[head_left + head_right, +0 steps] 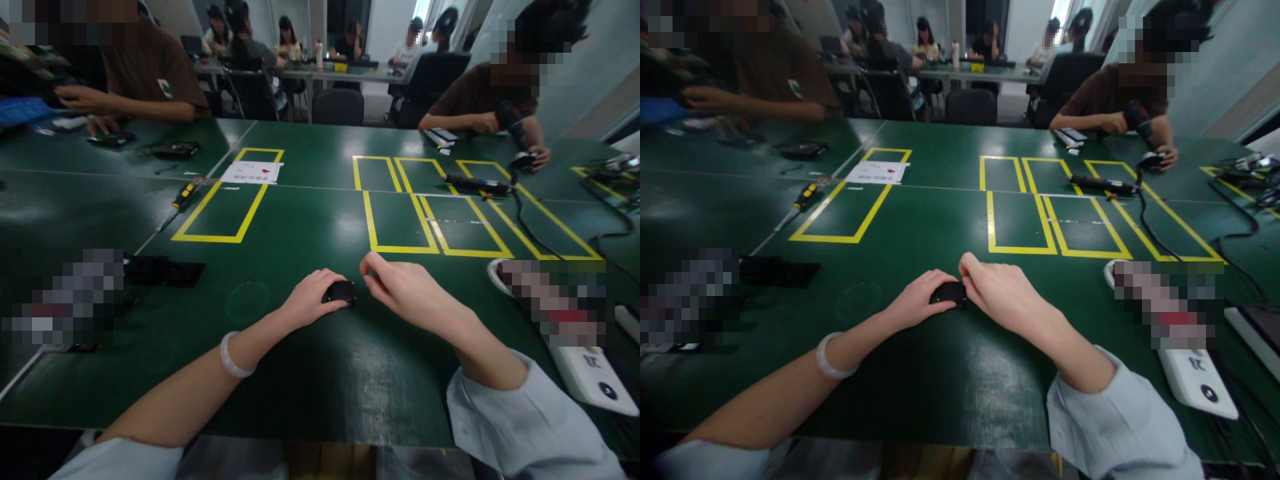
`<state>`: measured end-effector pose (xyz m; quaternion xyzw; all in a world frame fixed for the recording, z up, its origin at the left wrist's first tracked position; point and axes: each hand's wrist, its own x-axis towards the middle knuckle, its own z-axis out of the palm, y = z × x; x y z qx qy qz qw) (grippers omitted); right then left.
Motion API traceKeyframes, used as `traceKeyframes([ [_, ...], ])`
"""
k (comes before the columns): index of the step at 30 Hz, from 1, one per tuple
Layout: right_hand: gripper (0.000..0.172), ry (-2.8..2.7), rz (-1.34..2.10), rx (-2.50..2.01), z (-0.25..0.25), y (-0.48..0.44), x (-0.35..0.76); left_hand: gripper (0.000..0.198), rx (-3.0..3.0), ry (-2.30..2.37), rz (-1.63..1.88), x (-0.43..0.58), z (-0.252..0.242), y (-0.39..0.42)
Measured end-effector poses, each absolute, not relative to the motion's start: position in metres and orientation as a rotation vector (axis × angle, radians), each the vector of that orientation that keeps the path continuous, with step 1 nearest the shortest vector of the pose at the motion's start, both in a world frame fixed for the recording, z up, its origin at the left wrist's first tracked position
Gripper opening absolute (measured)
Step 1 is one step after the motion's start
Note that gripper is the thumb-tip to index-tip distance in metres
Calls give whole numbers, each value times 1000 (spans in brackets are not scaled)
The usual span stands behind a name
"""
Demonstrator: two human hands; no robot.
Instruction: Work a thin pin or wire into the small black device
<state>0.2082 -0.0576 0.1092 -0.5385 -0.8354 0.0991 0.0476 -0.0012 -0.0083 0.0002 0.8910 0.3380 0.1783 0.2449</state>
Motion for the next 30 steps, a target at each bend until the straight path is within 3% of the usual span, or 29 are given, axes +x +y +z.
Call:
traceKeyframes([
  [8,23,-2556,229,-1658,107,-59,207,34,2423,925,491,-1,1,-8],
  [17,17,-2527,313,-1638,111,-60,207,34,2420,927,493,-1,-1,-8],
  [22,25,-2523,244,-1691,108,-59,206,34,2419,925,478,-1,0,-8],
  [30,18,-2546,250,-1668,108,-59,206,34,2414,922,480,-1,1,-8],
])
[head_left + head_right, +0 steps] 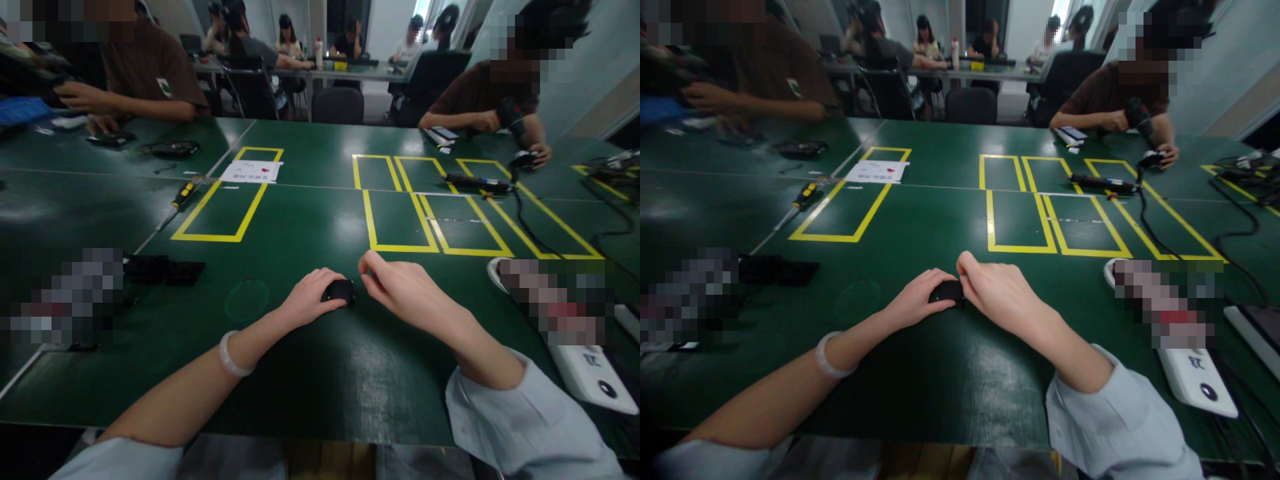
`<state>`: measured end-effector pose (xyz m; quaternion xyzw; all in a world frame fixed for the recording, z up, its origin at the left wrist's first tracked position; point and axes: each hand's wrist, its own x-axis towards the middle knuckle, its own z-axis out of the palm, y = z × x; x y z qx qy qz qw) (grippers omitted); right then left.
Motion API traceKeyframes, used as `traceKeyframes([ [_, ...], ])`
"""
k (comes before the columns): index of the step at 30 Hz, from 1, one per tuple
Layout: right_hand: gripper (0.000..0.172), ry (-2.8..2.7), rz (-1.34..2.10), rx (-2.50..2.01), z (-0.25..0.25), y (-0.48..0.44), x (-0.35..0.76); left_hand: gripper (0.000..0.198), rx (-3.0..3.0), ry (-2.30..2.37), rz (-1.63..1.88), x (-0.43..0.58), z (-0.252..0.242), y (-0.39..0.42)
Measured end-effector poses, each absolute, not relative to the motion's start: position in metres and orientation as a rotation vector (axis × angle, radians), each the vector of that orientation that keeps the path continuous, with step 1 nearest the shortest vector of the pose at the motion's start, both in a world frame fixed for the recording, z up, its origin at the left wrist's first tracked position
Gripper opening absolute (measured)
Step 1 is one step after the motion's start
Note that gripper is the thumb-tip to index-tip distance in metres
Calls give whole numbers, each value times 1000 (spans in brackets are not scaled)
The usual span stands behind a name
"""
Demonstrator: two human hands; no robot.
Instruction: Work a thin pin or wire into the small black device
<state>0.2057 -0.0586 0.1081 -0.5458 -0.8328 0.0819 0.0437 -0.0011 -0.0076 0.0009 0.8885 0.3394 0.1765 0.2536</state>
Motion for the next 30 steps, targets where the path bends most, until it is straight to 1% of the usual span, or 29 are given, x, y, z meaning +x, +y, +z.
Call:
traceKeyframes([
  [5,17,-2507,249,-1655,108,-60,205,35,2411,919,497,-2,0,-8],
  [10,23,-2531,227,-1693,108,-59,203,34,2409,925,506,-2,-2,-7],
  [21,17,-2529,271,-1628,108,-60,206,33,2418,927,490,-2,1,-7],
  [26,25,-2546,241,-1695,111,-61,203,32,2414,929,478,-1,1,-7],
  [30,22,-2563,234,-1690,111,-61,203,33,2413,938,478,-1,1,-8],
])
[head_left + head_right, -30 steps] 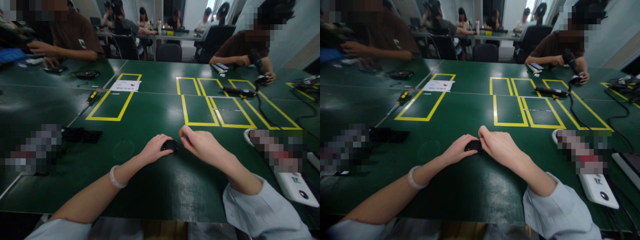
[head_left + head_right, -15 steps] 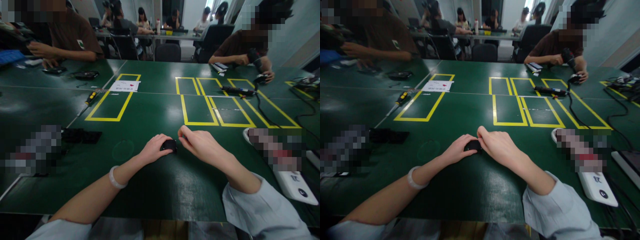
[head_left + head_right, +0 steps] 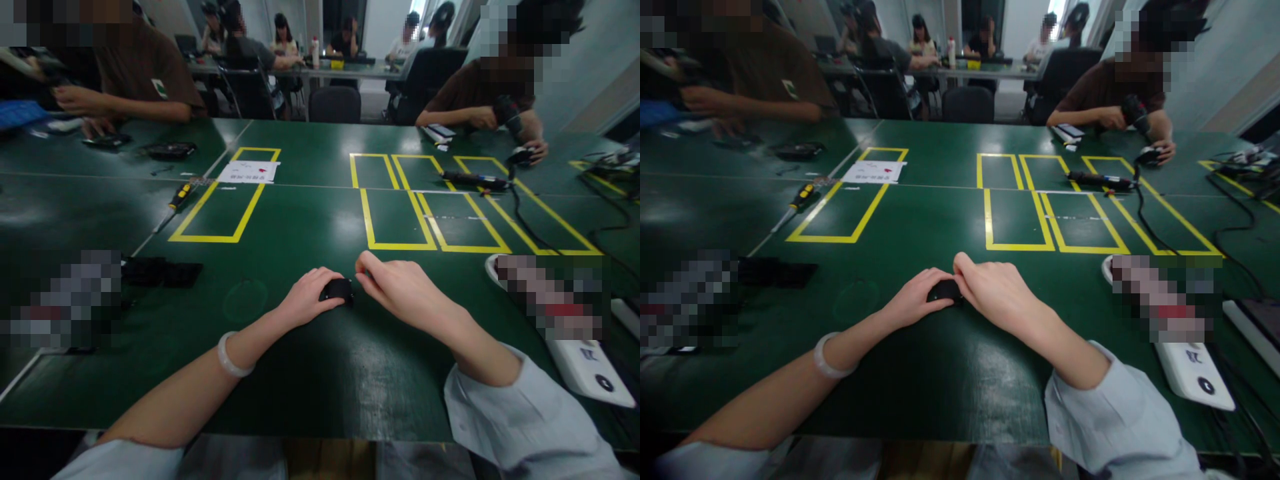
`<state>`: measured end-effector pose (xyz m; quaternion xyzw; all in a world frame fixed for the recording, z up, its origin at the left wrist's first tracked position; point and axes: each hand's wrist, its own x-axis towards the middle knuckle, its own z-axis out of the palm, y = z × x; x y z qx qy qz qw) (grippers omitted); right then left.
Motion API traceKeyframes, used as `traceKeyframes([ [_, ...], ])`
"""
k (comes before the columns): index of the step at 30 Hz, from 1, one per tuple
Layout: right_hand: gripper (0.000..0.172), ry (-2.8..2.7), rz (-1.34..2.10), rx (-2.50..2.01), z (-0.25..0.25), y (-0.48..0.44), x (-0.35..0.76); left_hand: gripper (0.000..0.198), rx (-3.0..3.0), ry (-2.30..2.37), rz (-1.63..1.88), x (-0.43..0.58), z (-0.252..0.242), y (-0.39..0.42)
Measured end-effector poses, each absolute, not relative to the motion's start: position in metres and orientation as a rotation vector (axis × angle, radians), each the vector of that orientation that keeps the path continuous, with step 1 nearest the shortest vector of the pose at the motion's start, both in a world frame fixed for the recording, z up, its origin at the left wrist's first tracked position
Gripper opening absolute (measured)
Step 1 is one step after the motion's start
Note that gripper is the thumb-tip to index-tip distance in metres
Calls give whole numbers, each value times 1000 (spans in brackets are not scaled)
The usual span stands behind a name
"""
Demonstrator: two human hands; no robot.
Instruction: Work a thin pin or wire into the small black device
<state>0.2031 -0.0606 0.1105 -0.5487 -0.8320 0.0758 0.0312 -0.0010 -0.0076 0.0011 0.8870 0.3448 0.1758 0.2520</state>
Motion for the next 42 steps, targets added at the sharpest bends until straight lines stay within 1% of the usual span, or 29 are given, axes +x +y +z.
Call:
traceKeyframes([
  [7,16,-2547,253,-1637,109,-60,205,33,2409,933,480,-2,1,-8],
  [9,18,-2548,251,-1637,110,-60,204,32,2409,934,485,-2,1,-7],
  [12,25,-2551,239,-1672,112,-60,202,32,2408,931,491,-1,0,-7],
  [14,26,-2555,226,-1695,111,-60,202,32,2408,928,485,-1,0,-7],
  [19,19,-2555,234,-1676,108,-60,203,34,2412,929,479,-2,1,-7],
  [25,17,-2553,246,-1625,109,-60,205,34,2418,931,477,-2,1,-7],
  [31,26,-2564,200,-1685,109,-60,203,31,2413,936,478,-1,0,-7],
  [39,16,-2528,252,-1629,105,-60,209,34,2410,932,470,-1,2,-7],
  [42,15,-2516,256,-1616,106,-60,209,34,2409,935,476,-2,1,-7],
])
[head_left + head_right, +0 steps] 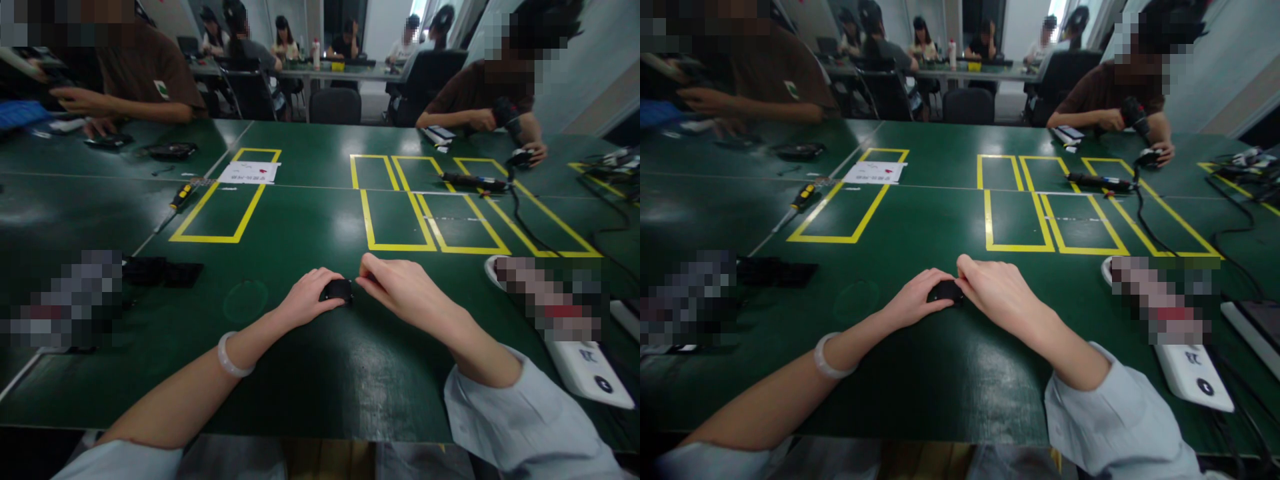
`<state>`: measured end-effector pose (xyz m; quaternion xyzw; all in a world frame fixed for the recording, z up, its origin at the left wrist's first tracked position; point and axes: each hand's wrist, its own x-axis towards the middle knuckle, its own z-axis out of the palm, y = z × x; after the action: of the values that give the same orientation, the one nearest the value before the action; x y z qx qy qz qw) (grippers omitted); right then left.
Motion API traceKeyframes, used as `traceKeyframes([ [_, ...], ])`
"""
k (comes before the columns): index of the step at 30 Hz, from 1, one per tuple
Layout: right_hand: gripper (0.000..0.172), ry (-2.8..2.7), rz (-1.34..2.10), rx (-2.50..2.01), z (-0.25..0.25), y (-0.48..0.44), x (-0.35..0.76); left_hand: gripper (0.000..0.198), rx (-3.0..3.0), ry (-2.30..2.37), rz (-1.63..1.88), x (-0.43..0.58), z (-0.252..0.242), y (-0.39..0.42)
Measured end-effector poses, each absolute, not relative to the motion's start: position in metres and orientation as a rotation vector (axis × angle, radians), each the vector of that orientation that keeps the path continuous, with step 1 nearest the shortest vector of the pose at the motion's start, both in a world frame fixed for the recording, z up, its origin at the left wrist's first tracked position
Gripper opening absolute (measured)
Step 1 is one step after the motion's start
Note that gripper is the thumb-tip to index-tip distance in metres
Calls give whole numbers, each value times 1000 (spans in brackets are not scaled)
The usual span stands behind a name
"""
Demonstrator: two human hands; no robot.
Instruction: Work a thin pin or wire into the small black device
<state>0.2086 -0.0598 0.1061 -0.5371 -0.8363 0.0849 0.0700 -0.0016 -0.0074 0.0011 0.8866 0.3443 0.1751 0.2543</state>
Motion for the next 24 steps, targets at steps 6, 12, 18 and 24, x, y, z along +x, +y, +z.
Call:
traceKeyframes([
  [6,24,-2545,215,-1689,109,-60,204,33,2400,935,486,-2,-1,-7],
  [12,21,-2567,197,-1674,107,-60,205,34,2402,932,482,-2,0,-7],
  [18,18,-2560,221,-1635,108,-61,205,34,2405,929,479,-2,1,-7],
  [24,19,-2545,253,-1650,110,-61,204,33,2409,934,477,-2,0,-7],
])
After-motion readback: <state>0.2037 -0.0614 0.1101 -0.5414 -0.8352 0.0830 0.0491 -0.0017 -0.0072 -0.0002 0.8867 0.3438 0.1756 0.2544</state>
